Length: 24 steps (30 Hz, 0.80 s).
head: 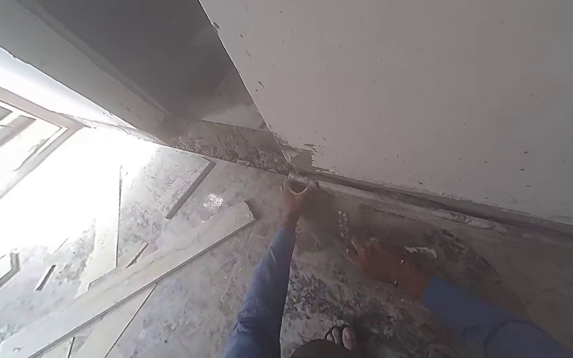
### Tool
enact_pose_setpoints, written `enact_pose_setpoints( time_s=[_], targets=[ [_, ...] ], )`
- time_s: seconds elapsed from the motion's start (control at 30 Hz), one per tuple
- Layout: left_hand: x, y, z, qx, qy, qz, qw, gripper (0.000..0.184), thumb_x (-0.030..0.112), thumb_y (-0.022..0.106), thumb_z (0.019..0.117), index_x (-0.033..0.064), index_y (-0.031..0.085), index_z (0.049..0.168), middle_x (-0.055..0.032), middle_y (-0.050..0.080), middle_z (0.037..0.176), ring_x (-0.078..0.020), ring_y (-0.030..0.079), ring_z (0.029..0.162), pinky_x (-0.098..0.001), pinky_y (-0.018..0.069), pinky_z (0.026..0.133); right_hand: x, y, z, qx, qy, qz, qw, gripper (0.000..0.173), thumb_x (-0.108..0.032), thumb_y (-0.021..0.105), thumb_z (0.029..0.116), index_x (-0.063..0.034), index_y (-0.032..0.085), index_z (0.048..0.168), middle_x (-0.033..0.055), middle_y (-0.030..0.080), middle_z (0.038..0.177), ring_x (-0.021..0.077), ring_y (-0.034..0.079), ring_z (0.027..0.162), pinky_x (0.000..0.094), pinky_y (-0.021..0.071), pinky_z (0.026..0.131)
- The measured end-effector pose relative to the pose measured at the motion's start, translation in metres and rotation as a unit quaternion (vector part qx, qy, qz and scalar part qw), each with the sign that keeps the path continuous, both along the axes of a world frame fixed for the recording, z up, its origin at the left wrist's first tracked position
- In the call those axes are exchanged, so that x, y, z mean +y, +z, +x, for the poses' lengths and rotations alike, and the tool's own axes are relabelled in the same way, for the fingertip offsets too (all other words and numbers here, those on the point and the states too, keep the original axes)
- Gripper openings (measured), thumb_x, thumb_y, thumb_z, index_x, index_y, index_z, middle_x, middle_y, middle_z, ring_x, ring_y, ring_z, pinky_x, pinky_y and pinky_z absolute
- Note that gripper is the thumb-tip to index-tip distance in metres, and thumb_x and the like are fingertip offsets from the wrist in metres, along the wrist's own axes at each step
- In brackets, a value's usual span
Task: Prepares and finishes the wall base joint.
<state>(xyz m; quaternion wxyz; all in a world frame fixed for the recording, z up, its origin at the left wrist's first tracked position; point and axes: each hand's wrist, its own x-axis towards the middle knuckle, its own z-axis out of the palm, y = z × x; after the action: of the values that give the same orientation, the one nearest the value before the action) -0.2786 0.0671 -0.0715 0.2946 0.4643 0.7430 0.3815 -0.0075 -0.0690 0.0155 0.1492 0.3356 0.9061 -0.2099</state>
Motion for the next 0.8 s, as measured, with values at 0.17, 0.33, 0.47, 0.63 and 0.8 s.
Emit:
enact_pose_setpoints(
  time_s=[0.17, 0.33, 0.47, 0.63, 0.8],
  targets=[
    [0.002, -0.006, 0.0, -0.038, 0.005, 0.045, 0.998, 0.107, 0.062, 0.088, 0.0645, 0.0036, 0.05, 0.146, -0.0169, 0.057, 0.144, -0.0268, 0.05, 0.137, -0.0487, 0.0294, 0.123, 0.033, 0.005, -0.049, -0.039, -0.002, -0.052, 0.998, 0.038, -0.016, 0.035, 0.1098, 0.0018, 0.052, 0.138, 0.0301, 0.061, 0.122, 0.0462, 0.066, 0.104, 0.0559, 0.0528, 0.092],
    [0.001, -0.009, -0.002, -0.035, 0.005, 0.043, 0.998, 0.107, 0.063, 0.089, 0.0624, 0.005, 0.053, 0.144, -0.0172, 0.057, 0.142, -0.0276, 0.052, 0.135, -0.0465, 0.0363, 0.119, 0.055, -0.002, -0.065, -0.038, -0.028, -0.007, 0.999, 0.053, -0.011, 0.033, 0.1095, -0.0118, 0.027, 0.162, 0.0331, 0.059, 0.123, 0.0475, 0.067, 0.098, 0.0566, 0.0544, 0.087],
    [0.004, -0.008, -0.002, -0.011, 0.003, 0.048, 0.999, 0.106, 0.067, 0.086, 0.0634, 0.0047, 0.053, 0.143, -0.0168, 0.058, 0.143, -0.0282, 0.051, 0.136, -0.0486, 0.03, 0.123, 0.047, 0.009, -0.062, -0.053, -0.08, -0.075, 0.993, 0.043, -0.021, 0.032, 0.1115, 0.0031, 0.044, 0.145, 0.0324, 0.06, 0.125, 0.0473, 0.065, 0.11, 0.0555, 0.0506, 0.097],
    [0.0, -0.007, -0.001, -0.006, 0.005, 0.037, 0.999, 0.104, 0.065, 0.088, 0.0627, 0.007, 0.054, 0.143, -0.0156, 0.06, 0.14, -0.027, 0.053, 0.134, -0.0489, 0.0343, 0.12, 0.039, 0.0, -0.054, -0.03, -0.046, -0.004, 0.998, 0.055, -0.014, 0.033, 0.1104, -0.0191, 0.024, 0.165, 0.0326, 0.06, 0.123, 0.0472, 0.068, 0.093, 0.0574, 0.055, 0.084],
    [0.001, -0.004, 0.0, -0.001, 0.004, 0.032, 0.999, 0.105, 0.064, 0.087, 0.0643, 0.0058, 0.052, 0.145, -0.0172, 0.057, 0.143, -0.0283, 0.051, 0.137, -0.0497, 0.0294, 0.123, 0.041, 0.004, -0.048, -0.055, -0.066, -0.001, 0.996, 0.055, -0.025, 0.031, 0.1126, -0.0165, 0.018, 0.166, 0.0342, 0.058, 0.126, 0.0484, 0.068, 0.093, 0.0584, 0.054, 0.084]
  ],
)
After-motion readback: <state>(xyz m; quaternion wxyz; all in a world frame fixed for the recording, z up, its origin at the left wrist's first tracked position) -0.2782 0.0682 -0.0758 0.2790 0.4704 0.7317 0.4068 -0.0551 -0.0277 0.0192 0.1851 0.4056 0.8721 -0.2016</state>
